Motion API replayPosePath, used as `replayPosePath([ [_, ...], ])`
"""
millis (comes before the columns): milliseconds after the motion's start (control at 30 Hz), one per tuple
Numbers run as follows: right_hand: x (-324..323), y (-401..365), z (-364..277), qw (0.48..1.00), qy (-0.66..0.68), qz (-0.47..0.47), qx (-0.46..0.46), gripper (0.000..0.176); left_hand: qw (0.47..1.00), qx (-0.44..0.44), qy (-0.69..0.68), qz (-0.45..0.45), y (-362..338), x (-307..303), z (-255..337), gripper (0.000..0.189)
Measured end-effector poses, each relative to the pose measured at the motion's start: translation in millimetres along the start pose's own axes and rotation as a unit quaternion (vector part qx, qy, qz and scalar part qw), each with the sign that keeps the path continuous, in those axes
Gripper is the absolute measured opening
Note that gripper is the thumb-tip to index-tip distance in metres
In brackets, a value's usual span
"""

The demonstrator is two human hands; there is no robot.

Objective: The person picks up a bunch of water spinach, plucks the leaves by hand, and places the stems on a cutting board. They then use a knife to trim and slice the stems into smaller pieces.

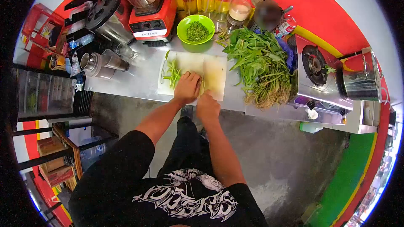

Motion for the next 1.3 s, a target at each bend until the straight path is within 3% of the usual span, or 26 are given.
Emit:
replayPosePath([
  [133,14,-1,1,0.998,0.025,-0.018,0.049,0.024,1.0,-0.007,-0.022,0.012,-2,3,-2,0.015],
  [300,6,14,4,0.999,0.019,-0.002,-0.034,0.026,1.0,-0.004,-0.023,0.011,1,-1,-2,0.013],
  [500,12,4,-1,0.998,0.032,-0.005,0.053,0.025,0.999,-0.013,-0.041,0.008,1,1,-5,0.012],
  [733,-3,14,-5,0.999,0.044,-0.008,-0.005,0.029,0.999,-0.01,-0.022,-0.024,3,2,-6,0.013],
  [900,14,-1,-4,0.999,0.025,-0.014,0.032,0.028,1.0,-0.01,-0.024,0.005,1,5,-8,0.011],
  [1033,21,11,-2,1.0,0.027,-0.005,0.005,0.028,0.999,-0.012,-0.036,0.021,1,6,-7,0.011],
  [1200,13,0,10,0.998,0.018,-0.026,0.057,0.034,0.999,0.027,0.005,0.032,1,0,2,0.014],
  [1300,9,-4,27,0.997,0.014,0.018,0.077,0.032,0.999,0.02,0.011,-0.029,1,-5,5,0.019],
])
Point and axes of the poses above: each hand's wrist, its own y-axis towards the middle knuckle, its own x-axis out of the palm, z = x × y, the point moved 3 cm from there along y, towards the middle knuckle, and after that the axes turned 14 degrees about z, right-handed, at the moved point
